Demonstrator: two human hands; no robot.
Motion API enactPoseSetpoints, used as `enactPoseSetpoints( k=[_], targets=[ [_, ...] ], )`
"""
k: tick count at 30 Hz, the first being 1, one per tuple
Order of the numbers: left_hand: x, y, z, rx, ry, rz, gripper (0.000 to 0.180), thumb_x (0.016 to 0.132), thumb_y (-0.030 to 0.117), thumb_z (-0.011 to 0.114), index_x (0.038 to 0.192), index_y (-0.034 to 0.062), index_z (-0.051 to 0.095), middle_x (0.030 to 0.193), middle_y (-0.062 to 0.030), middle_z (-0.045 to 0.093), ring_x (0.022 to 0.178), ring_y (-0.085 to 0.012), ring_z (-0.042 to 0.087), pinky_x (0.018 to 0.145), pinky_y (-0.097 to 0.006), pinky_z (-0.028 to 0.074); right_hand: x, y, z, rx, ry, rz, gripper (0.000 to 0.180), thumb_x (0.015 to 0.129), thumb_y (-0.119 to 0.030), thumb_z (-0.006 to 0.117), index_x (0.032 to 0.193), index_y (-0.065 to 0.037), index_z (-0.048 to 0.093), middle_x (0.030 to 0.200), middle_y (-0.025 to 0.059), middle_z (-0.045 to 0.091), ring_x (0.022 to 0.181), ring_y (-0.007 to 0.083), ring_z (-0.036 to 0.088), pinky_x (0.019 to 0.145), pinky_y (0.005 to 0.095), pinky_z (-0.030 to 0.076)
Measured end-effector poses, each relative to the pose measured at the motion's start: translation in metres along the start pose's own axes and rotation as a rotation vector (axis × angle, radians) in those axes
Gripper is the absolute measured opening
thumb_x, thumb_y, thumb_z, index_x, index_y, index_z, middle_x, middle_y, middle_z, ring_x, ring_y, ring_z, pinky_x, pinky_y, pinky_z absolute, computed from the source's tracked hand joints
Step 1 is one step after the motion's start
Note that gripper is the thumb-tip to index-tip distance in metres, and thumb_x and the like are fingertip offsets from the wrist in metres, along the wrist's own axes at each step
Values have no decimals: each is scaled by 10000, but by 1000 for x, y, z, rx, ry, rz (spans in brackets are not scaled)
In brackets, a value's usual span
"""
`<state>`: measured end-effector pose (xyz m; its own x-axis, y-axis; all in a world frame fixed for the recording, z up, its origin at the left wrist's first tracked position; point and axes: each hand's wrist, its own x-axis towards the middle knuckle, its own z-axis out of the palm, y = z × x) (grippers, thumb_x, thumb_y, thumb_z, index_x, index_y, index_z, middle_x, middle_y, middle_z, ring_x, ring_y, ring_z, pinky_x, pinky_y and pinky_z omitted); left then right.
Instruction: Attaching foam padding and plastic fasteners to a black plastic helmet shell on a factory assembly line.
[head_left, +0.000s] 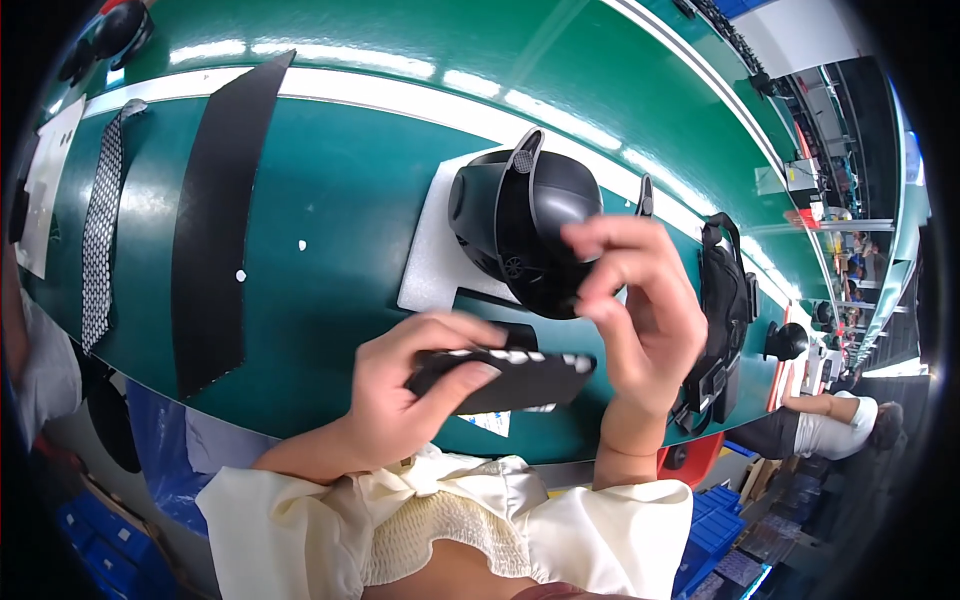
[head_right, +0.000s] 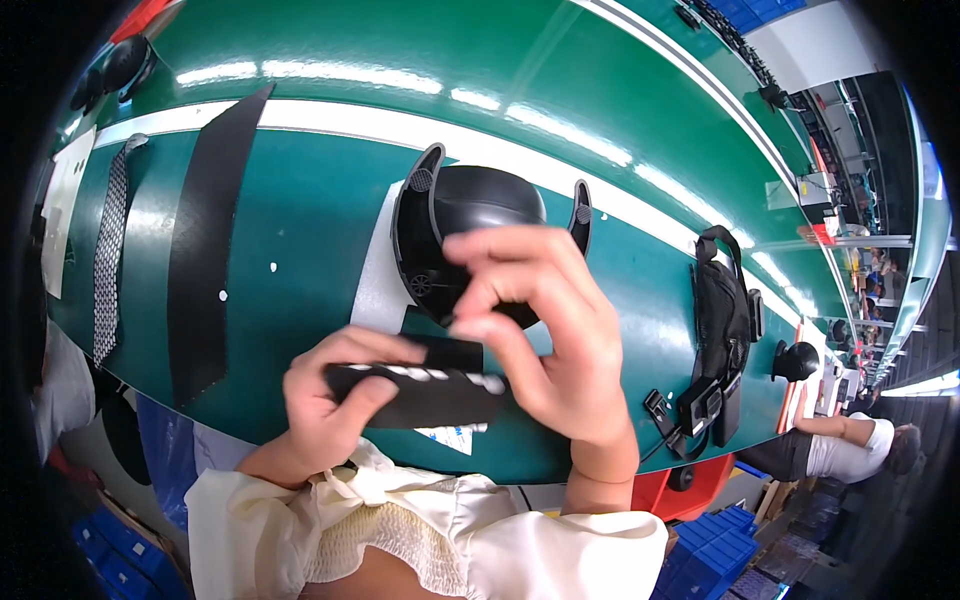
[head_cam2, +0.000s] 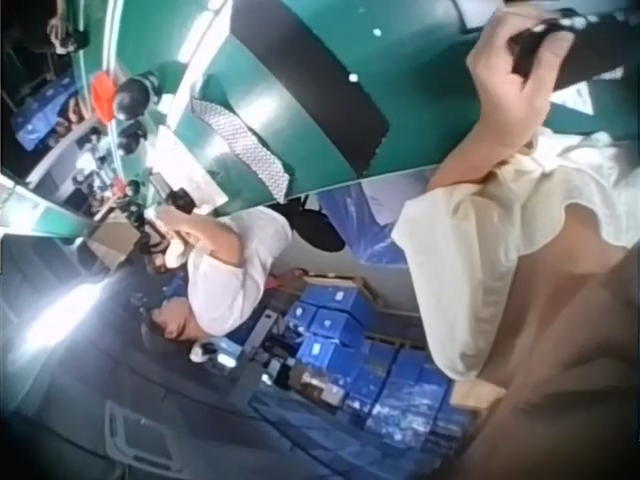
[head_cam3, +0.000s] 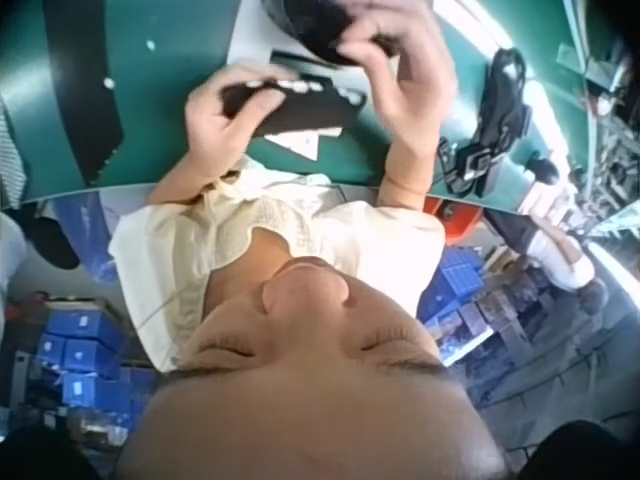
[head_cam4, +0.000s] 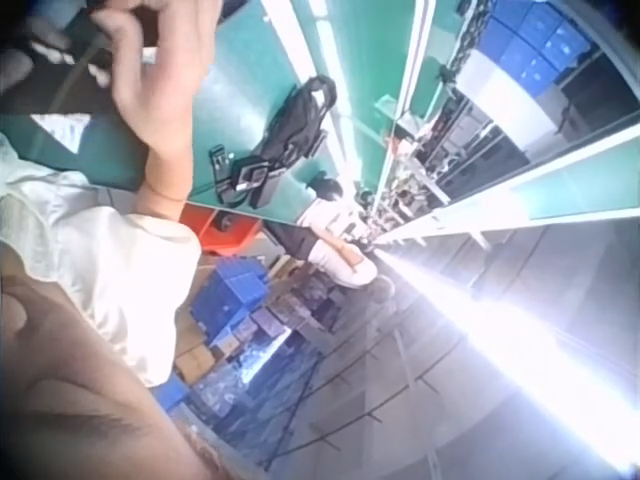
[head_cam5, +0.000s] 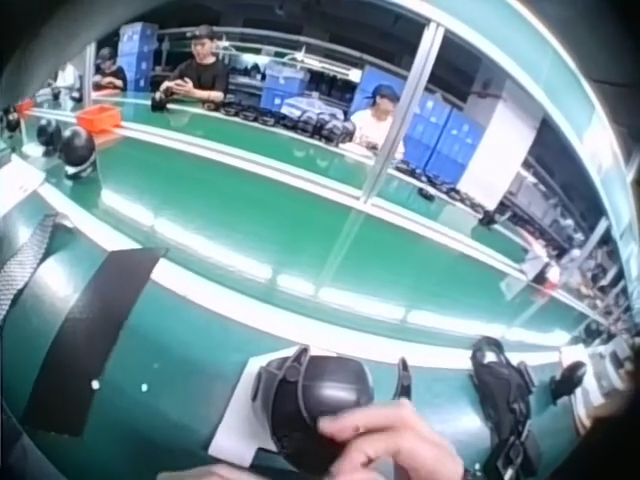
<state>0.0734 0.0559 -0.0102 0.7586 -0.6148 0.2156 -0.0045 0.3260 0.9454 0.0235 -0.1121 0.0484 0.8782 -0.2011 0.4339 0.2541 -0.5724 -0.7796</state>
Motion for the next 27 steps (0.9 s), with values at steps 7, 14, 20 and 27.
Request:
enactPoseSetpoints(
  k=[7, 14, 20, 27],
  targets=[
    [2, -8, -4, 70, -286, 39, 164, 724, 108, 660, 794, 14, 545, 1333, -246, 184, 1233, -392, 250, 937, -455, 317, 16, 10, 11, -129, -104, -11, 126, 664, 27, 624, 758, -9, 549, 1021, 127, 499, 857, 241, 498, 757, 305, 405],
    [2, -8, -3, 16, -302, 50, 165, 727, 118, 662, 799, 13, 556, 1333, -249, 178, 1229, -399, 258, 943, -450, 309, 15, 10, 11, -141, -109, 46, 122, 640, 20, 637, 733, -13, 565, 932, 106, 478, 874, 239, 481, 739, 301, 402],
    [1, -11, -5, -19, -301, 38, 170, 723, 119, 665, 799, 7, 561, 1336, -243, 173, 1231, -393, 258, 943, -454, 309, 14, 11, 14, -180, -100, 65, 131, 626, 25, 640, 731, -14, 572, 879, 93, 465, 808, 223, 466, 701, 303, 399],
    [1, -10, -3, -56, -254, 22, 163, 730, 102, 657, 795, -9, 557, 1327, -265, 203, 1200, -392, 318, 918, -437, 352, 13, 8, 14, -250, -90, 55, 223, 618, 25, 667, 776, -12, 514, 808, 90, 431, 710, 208, 462, 587, 259, 397]
  ],
)
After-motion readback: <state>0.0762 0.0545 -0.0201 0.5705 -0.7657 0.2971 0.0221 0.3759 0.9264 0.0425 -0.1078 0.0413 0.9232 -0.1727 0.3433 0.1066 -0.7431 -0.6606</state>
